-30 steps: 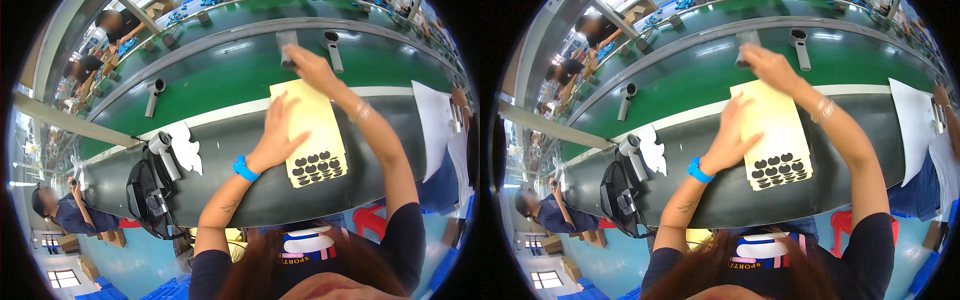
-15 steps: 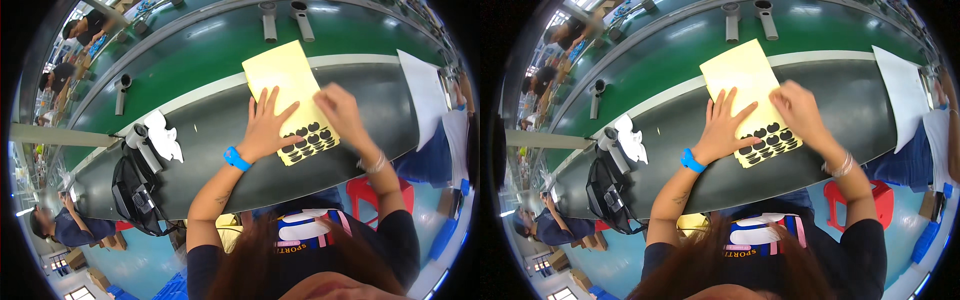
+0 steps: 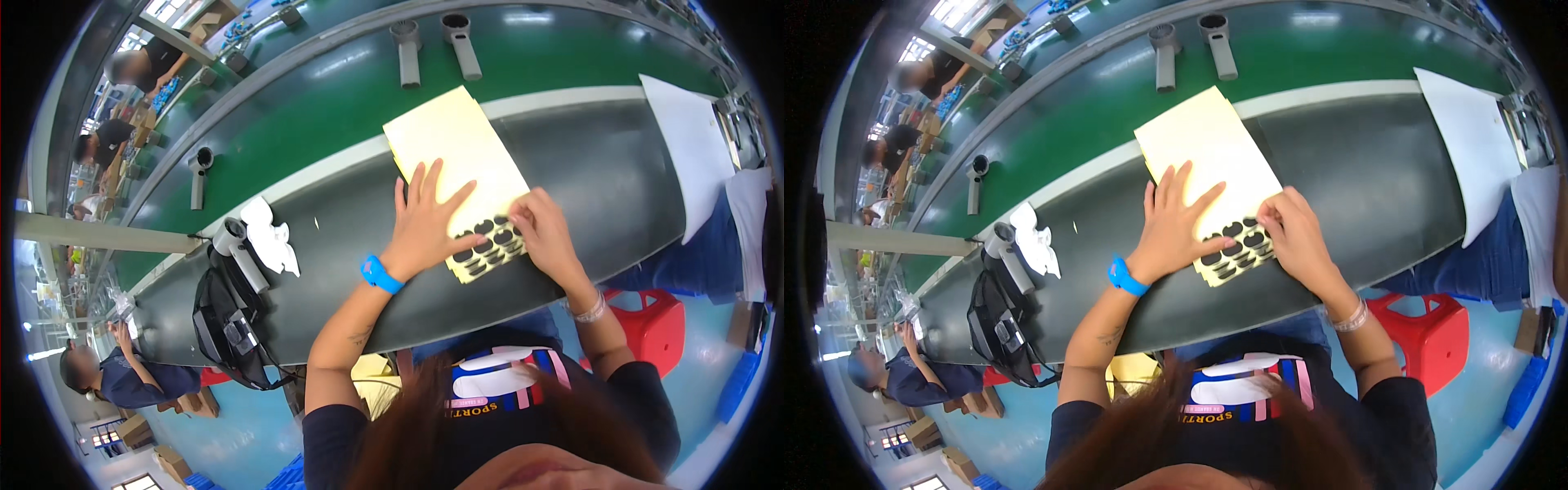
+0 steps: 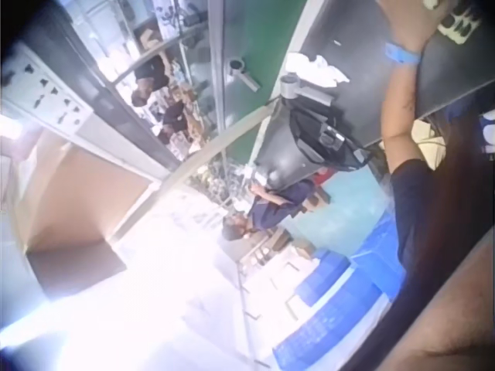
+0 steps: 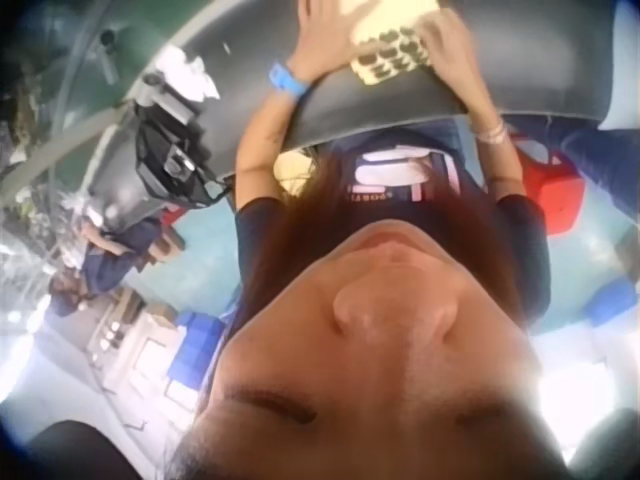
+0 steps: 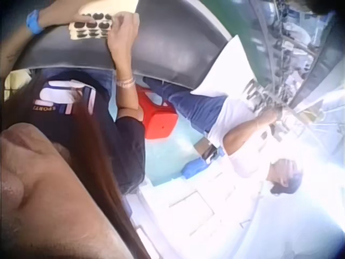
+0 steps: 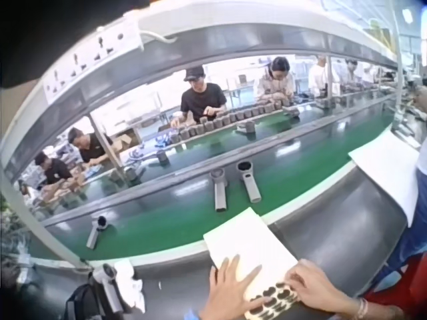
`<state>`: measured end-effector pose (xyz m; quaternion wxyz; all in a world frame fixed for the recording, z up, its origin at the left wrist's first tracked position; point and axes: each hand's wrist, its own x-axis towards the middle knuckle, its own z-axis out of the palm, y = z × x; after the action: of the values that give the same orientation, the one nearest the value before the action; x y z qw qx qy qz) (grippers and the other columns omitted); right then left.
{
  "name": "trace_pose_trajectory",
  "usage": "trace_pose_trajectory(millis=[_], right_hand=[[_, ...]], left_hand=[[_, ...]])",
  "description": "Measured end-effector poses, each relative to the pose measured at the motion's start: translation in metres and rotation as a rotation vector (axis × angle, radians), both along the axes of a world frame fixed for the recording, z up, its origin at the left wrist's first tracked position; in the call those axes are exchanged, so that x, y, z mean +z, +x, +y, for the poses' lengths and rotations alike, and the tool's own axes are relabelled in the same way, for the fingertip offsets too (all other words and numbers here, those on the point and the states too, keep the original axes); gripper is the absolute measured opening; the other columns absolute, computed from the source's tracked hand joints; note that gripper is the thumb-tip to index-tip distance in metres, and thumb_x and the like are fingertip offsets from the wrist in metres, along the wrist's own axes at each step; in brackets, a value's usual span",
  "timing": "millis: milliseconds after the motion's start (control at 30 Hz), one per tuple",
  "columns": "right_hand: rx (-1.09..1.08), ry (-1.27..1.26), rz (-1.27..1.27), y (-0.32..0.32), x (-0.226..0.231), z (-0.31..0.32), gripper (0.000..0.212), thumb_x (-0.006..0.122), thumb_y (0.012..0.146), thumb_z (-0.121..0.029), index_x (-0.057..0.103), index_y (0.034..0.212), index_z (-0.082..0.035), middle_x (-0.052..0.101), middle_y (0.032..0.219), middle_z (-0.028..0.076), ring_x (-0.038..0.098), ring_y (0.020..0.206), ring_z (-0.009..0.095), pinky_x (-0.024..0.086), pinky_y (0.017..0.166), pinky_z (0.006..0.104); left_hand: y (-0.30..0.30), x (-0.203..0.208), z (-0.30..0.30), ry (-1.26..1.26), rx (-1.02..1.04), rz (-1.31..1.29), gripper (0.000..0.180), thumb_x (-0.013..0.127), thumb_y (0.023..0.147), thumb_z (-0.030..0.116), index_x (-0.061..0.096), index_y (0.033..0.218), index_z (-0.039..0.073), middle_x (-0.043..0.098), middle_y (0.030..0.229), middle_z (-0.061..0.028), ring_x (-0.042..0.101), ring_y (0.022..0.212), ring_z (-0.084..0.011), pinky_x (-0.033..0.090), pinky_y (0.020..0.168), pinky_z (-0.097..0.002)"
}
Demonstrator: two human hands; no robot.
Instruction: Apply small circular stickers from a sheet onto cylindrical electronic components on an assembly line.
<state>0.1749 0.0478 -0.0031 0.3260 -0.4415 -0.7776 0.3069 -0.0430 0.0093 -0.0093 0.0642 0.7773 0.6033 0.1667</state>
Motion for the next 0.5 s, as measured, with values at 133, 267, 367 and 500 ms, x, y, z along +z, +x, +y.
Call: trace_pose_trajectory(millis=[133,267,367,500], right_hand=[[-0.144,0.045,0.328,0.034,0.023,-0.005,0.005,0.06,0.085,0.001,0.056,0.088,0.001,0.052,0.089,0.008,0.051,0.078,0.014,0.043,0.071,0.0259],[-0.189,-0.068,0.513,0.061,0.021,-0.007,0.005,0.058,0.088,0.002,0.055,0.091,0.002,0.052,0.092,0.005,0.05,0.083,0.012,0.042,0.076,0.0223],[-0.247,-0.102,0.466,0.058,0.024,-0.007,0.006,0.058,0.087,0.004,0.055,0.091,0.001,0.052,0.092,0.005,0.05,0.083,0.011,0.041,0.077,0.0218],[-0.195,-0.128,0.41,0.065,0.015,-0.025,0.006,0.057,0.089,0.003,0.055,0.094,-0.001,0.051,0.096,0.003,0.051,0.085,0.008,0.039,0.076,0.0185]], left_hand=[[-0.01,0.037,0.023,0.061,-0.165,0.129,0.062,0.057,0.083,0.06,0.056,0.129,0.018,0.045,0.132,-0.0263,0.042,0.122,-0.0433,0.032,0.101,-0.0587],[-0.029,0.068,0.126,0.171,-0.289,0.024,0.029,0.053,0.089,0.019,0.059,0.113,0.003,0.061,0.11,-0.0158,0.057,0.101,-0.031,0.048,0.08,-0.0442],[-0.043,0.045,0.216,0.633,-0.485,0.196,0.032,0.053,0.083,0.008,0.058,0.115,0.009,0.059,0.115,-0.0075,0.056,0.103,-0.0272,0.045,0.088,-0.0411],[-0.065,0.007,0.256,0.672,-0.535,0.391,0.03,0.055,0.082,0.006,0.061,0.111,0.011,0.061,0.112,-0.0046,0.056,0.106,-0.0247,0.044,0.091,-0.0395]])
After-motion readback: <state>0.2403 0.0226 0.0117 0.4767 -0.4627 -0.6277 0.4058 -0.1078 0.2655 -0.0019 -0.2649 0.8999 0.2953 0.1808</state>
